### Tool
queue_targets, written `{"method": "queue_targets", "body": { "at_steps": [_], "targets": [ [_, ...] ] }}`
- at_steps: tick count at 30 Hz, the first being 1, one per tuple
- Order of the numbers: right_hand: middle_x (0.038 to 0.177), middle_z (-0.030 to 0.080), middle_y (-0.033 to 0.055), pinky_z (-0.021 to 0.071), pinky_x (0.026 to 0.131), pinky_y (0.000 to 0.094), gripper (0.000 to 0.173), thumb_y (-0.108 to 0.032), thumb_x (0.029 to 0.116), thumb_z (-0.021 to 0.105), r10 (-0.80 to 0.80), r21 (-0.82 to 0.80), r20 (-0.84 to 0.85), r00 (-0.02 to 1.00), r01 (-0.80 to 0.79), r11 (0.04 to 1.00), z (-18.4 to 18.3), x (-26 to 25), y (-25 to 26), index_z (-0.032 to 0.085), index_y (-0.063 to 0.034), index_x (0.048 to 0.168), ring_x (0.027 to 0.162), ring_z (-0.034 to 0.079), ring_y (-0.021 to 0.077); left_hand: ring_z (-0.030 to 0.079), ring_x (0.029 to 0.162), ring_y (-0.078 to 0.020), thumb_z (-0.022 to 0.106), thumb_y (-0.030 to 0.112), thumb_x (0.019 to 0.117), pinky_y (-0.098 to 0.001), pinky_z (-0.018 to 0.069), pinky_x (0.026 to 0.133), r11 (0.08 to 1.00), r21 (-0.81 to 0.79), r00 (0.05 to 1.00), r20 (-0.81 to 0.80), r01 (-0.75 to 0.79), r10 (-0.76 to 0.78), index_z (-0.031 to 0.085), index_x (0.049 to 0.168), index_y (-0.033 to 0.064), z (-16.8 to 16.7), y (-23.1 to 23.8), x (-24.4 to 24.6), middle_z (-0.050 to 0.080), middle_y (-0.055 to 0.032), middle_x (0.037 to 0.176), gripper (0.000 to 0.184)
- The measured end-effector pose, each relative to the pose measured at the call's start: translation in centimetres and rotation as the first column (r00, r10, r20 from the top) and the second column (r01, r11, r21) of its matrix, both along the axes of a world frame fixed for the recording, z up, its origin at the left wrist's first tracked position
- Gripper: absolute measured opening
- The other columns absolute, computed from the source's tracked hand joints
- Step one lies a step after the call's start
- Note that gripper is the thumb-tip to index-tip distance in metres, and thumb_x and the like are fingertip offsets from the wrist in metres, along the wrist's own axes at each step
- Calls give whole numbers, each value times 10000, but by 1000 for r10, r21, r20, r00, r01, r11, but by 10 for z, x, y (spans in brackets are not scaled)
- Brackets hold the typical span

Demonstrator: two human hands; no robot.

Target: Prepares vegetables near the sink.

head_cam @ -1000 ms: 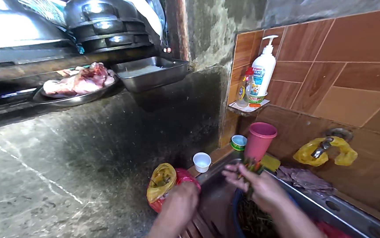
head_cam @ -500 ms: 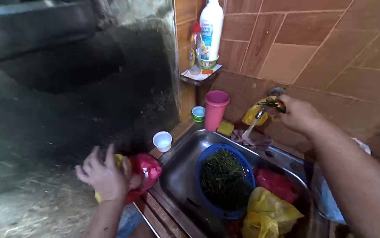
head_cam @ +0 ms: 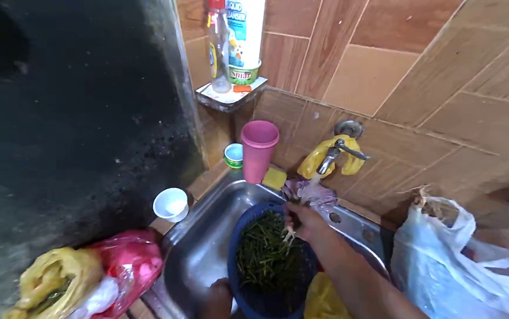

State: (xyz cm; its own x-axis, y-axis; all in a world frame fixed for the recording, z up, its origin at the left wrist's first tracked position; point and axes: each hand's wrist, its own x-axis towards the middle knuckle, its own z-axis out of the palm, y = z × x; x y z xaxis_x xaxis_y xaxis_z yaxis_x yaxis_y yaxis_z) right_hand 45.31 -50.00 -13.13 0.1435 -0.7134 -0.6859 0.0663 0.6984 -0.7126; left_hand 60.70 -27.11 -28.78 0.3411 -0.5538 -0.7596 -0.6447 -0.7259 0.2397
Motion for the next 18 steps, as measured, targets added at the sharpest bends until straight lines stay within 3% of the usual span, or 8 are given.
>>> {"method": "queue_targets", "body": {
  "at_steps": [3,6,8,10,12,14,15,18],
  "targets": [
    [665,473,-6,446,411,205,221,-322,1088,507,-191,163,166,967,165,973,-21,5,-11,499,-124,990,449,457,63,557,1328,-393,573,296,1013,-605,468,1057,989,112,987,116,96,-109,597,1392,84,3,-2,27,579,-183,1446,435],
    [713,515,38,495,472,259,203,-305,1096,474,-358,241,221,907,305,921,-28,9,-9,491,-107,1055,525,533,118,529,1355,-411,544,243,1033,-591,457,1077,984,138,968,207,117,-144,507,1470,82,19,-7,45,532,-195,1491,468],
    [769,520,62,510,509,270,168,-243,1106,448,-352,237,250,902,295,925,-31,13,-5,482,-79,1103,569,544,139,535,1351,-410,549,188,1026,-579,456,1081,978,181,962,233,101,-142,467,1499,65,21,-9,37,534,-212,1487,496],
    [749,541,75,517,494,254,130,-165,1096,461,-256,193,263,930,210,959,-34,14,-3,502,-42,1110,543,555,134,546,1340,-408,596,193,998,-535,478,1079,985,172,962,271,-31,-17,362,1538,3,19,-21,32,515,-257,1479,618],
    [729,552,75,509,477,241,78,-104,1072,487,-224,179,272,936,179,967,-38,9,-3,509,-34,1098,520,550,125,555,1327,-406,571,146,1018,-510,478,1090,971,-72,943,228,-229,240,347,1527,-27,46,-43,29,508,-286,1460,582],
    [745,516,54,463,451,225,81,-121,1083,480,-285,185,254,924,243,952,-40,9,-5,504,-45,1085,501,491,103,621,1244,-398,419,238,1105,-540,481,1064,858,-409,921,98,-309,378,498,1432,-32,95,-76,20,615,-275,1339,431],
    [749,490,33,433,442,209,101,-154,1094,475,-287,180,235,929,249,952,-40,10,-5,503,-58,1078,493,452,82,641,1200,-391,378,312,1122,-552,477,1051,801,-512,928,19,-311,372,577,1358,-35,115,-94,13,657,-264,1265,464],
    [654,433,-5,364,412,196,218,-252,1107,485,-105,90,163,981,91,992,-32,13,-2,515,-59,1008,443,378,61,659,1056,-289,418,353,1115,-474,503,956,700,-529,876,-326,-481,355,668,1235,-13,136,-148,-26,693,-195,1139,459]
  ]
}}
